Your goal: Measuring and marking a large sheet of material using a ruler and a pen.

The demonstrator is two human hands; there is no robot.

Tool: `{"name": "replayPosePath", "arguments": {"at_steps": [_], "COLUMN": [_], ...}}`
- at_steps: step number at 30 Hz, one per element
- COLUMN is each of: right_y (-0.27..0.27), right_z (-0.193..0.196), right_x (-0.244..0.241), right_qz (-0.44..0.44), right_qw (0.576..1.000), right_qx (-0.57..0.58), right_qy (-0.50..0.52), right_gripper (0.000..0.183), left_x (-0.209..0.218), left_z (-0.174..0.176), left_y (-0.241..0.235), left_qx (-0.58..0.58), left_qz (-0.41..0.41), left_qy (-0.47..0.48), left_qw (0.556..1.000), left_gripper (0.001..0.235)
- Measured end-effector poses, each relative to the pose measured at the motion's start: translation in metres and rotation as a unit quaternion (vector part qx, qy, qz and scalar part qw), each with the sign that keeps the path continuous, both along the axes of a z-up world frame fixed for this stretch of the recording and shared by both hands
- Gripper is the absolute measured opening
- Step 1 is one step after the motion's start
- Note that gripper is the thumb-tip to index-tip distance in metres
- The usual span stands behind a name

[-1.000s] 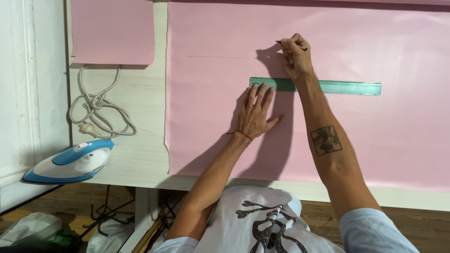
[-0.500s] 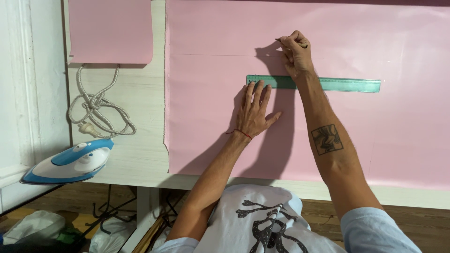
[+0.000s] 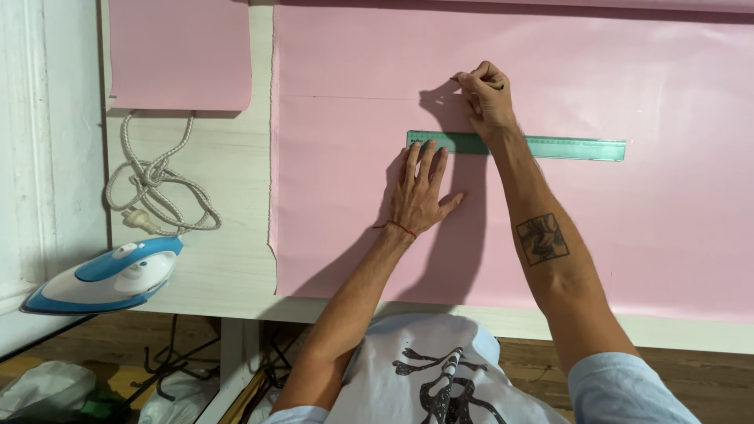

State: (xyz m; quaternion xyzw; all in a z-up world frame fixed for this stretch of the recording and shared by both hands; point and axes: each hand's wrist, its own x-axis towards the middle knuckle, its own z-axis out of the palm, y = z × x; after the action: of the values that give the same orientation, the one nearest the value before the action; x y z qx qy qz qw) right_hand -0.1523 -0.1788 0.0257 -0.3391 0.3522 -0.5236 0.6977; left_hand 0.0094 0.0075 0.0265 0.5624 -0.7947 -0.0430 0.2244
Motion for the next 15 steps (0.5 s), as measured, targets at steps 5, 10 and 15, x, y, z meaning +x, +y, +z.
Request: {"name": "replayPosePath", "arguments": {"at_steps": [5,10,15], "right_y": [-0.001,0.007,0.014], "right_z": [-0.003,0.001,0.01], "right_x": [0.003,0.017,0.024], "right_qz": [0.024,0.178,0.248], "right_qw": [0.997,0.93,0.855], "right_qx": [-0.012,-0.175,-0.222], "right_qy": [0.069,0.268,0.398], "right_gripper": [0.023,0.018,0.024], "left_x": [-0.001,-0.002,-0.005], "left_z": [0.002,0.007,-0.011], "left_y": [-0.002,-0.004,0.002], "left_qx": [0.015,0.026,0.023], "left_qz": [-0.001,0.002,0.015], "left_qy": [-0.008,-0.023,0.005], "left_qw": [1.0,0.999,1.0], "left_gripper": [0.089,0.086,0.082]}}
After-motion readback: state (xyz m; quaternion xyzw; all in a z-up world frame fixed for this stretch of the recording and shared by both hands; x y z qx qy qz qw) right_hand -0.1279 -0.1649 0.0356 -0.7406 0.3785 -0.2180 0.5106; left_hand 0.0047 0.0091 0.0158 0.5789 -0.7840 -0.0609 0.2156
